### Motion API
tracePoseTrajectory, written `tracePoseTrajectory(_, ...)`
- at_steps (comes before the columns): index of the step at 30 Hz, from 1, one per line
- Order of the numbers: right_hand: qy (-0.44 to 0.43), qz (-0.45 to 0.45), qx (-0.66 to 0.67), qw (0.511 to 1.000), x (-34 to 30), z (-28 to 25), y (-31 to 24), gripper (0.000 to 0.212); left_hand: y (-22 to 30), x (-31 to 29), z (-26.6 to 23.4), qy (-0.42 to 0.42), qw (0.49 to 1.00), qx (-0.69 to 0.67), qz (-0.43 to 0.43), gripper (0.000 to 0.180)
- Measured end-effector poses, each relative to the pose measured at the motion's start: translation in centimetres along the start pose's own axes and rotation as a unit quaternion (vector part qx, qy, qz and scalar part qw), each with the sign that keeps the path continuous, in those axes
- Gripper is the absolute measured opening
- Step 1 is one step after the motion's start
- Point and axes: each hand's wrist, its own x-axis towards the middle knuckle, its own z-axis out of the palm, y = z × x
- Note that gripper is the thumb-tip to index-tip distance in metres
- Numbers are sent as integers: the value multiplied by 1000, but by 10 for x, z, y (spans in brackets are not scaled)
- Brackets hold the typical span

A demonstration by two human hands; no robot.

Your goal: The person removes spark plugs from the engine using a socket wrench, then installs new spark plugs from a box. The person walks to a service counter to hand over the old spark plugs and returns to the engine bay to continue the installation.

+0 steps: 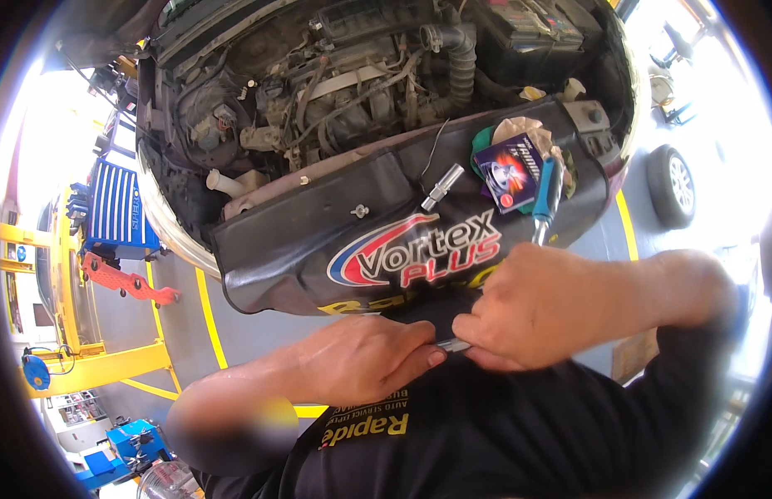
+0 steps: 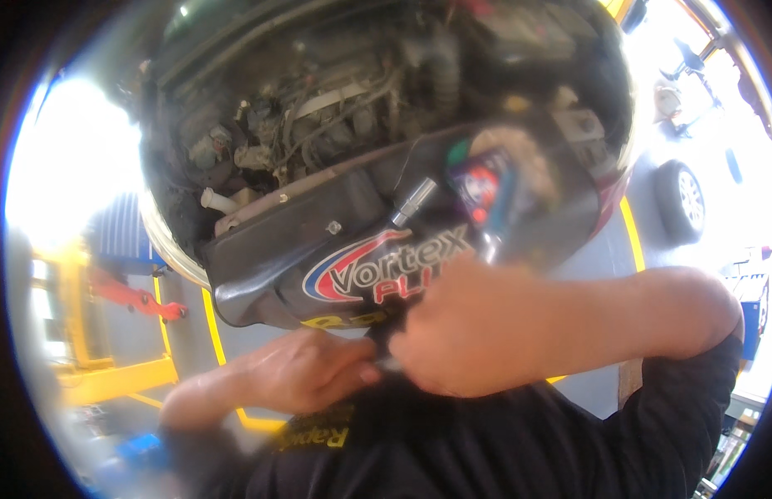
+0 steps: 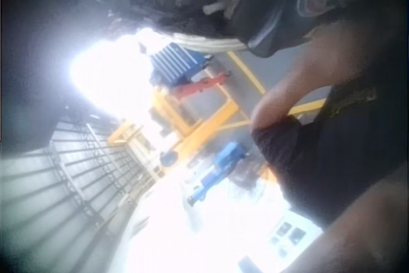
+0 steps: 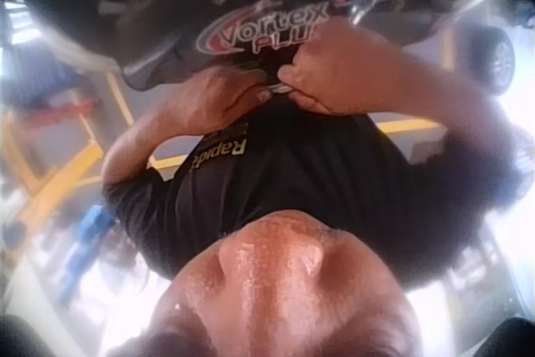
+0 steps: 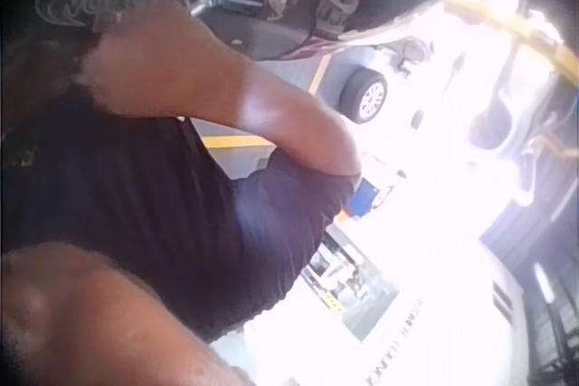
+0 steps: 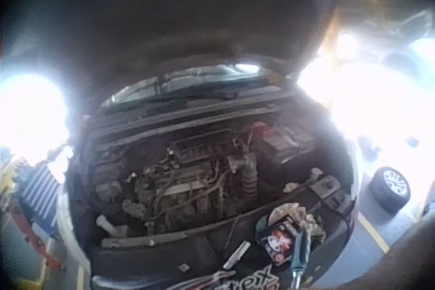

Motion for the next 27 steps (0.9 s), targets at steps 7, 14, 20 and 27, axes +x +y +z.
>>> tracePoseTrajectory(7, -49, 78, 0, 996, -2, -14, 18, 28, -48, -56, 8, 209, 960, -38, -180, 26)
tracePoseTrajectory(14, -80, 227, 70, 968, 51, 7, 91, 35, -117, 21, -4, 346, 937, -42, 31, 10)
tracePoseTrajectory(20, -167, 285, -10, 944, 103, 26, 129, 45, -130, 91, -28, 361, 907, 205, 67, 14)
tracePoseTrajectory(27, 54, 309, 100, 944, 40, -42, 108, 40, -122, 72, -45, 244, 961, -130, -34, 34)
